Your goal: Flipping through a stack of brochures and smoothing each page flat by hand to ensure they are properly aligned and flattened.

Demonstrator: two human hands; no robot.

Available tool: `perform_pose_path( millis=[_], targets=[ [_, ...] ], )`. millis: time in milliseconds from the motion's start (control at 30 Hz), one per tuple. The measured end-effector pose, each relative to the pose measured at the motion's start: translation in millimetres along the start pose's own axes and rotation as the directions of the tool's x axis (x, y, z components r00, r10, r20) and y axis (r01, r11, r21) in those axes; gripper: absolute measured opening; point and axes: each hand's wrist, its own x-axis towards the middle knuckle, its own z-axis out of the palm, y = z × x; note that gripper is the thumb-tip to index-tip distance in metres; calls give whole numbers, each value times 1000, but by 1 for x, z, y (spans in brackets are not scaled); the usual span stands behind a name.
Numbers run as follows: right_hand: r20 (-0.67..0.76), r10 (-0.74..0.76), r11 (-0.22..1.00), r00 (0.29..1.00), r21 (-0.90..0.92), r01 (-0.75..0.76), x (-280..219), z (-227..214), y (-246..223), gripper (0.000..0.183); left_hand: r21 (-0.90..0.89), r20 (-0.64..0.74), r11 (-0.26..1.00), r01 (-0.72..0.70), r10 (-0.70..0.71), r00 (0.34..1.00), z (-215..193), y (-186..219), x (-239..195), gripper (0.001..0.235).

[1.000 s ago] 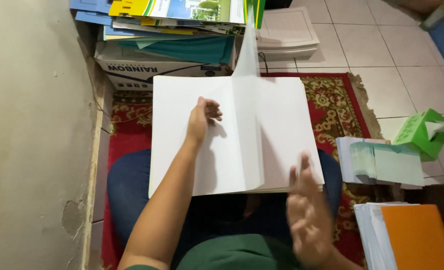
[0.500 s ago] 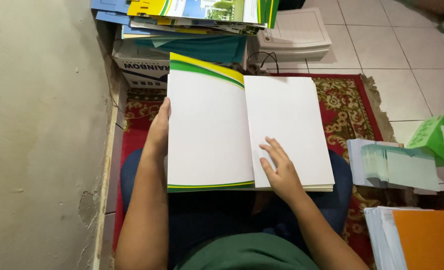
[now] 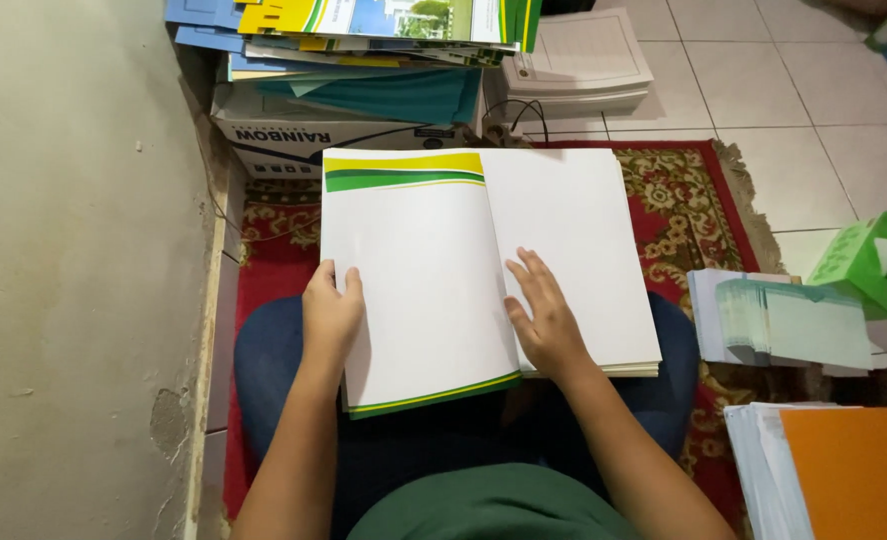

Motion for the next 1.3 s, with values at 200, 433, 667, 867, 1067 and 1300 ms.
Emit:
perform_pose_path(
  millis=[200, 433, 667, 867, 1067, 1300],
  targets=[
    [219, -25, 953, 975, -289, 89, 4, 11, 5, 74, 251, -90, 957, -145, 172, 981, -9, 15, -5, 44],
    [249, -44, 916, 968, -377, 138, 4, 20, 9, 76, 441, -43, 649, -620, 706, 707, 79, 39, 37, 50],
    [311, 8, 904, 950, -409, 126, 5, 16, 9, 77, 510, 193, 556, -656, 670, 717, 134, 66, 58, 51],
    [349, 11, 902, 937, -408, 142, 27, 27, 16, 73, 513, 257, 589, -624, 589, 766, 136, 56, 67, 55],
    [270, -53, 858, 962, -480, 182, 89, 56, 41, 69, 492, 203, 606, -625, 619, 759, 152, 40, 79, 58],
    [239, -102, 850, 966, -483, 209, 97, 60, 43, 68, 456, 128, 643, -616, 637, 760, 156, 36, 85, 60]
  ],
)
